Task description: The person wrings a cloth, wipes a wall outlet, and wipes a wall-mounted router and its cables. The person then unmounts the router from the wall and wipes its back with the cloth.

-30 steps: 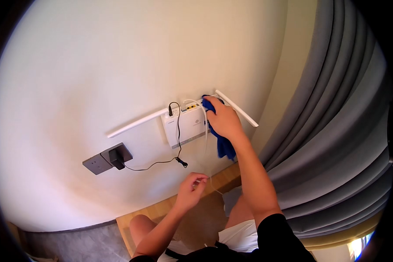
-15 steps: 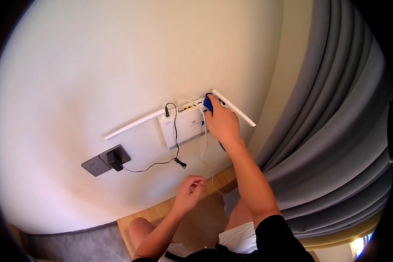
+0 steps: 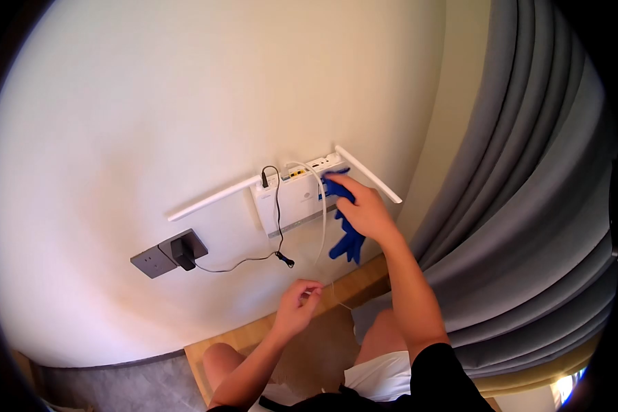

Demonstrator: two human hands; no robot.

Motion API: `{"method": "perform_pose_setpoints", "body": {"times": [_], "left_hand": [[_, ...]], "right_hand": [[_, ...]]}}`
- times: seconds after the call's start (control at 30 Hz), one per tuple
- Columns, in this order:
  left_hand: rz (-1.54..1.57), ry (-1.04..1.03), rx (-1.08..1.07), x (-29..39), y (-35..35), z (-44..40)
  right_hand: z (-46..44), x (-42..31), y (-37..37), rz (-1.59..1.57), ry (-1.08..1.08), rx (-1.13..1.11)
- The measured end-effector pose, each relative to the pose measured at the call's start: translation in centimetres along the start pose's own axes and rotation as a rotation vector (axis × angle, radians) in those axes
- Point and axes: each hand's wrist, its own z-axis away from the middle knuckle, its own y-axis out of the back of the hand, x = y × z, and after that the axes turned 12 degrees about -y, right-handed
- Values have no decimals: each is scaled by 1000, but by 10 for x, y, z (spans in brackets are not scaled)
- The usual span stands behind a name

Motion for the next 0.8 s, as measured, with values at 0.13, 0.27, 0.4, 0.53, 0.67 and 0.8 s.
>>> {"method": "perform_pose_setpoints", "body": {"times": [0.13,0.27,0.4,0.53,0.67,0.8], "left_hand": [[-1,42,17,-1,3,2],[-24,10,11,-2,4,0],[-26,25,29,5,5,-1],[-52,43,36,10,4,-5],[-80,96,6,15,1,-5],[-48,41,10,14,1,-7]], "right_hand": [[-26,46,-3,-367,-57,212],[-60,34,33,-917,-164,-205],[-81,5,48,-802,-177,-455],[-102,14,56,-627,-236,-550],[-105,4,64,-398,-200,-566],[-95,-20,74,-234,-227,-487]]}}
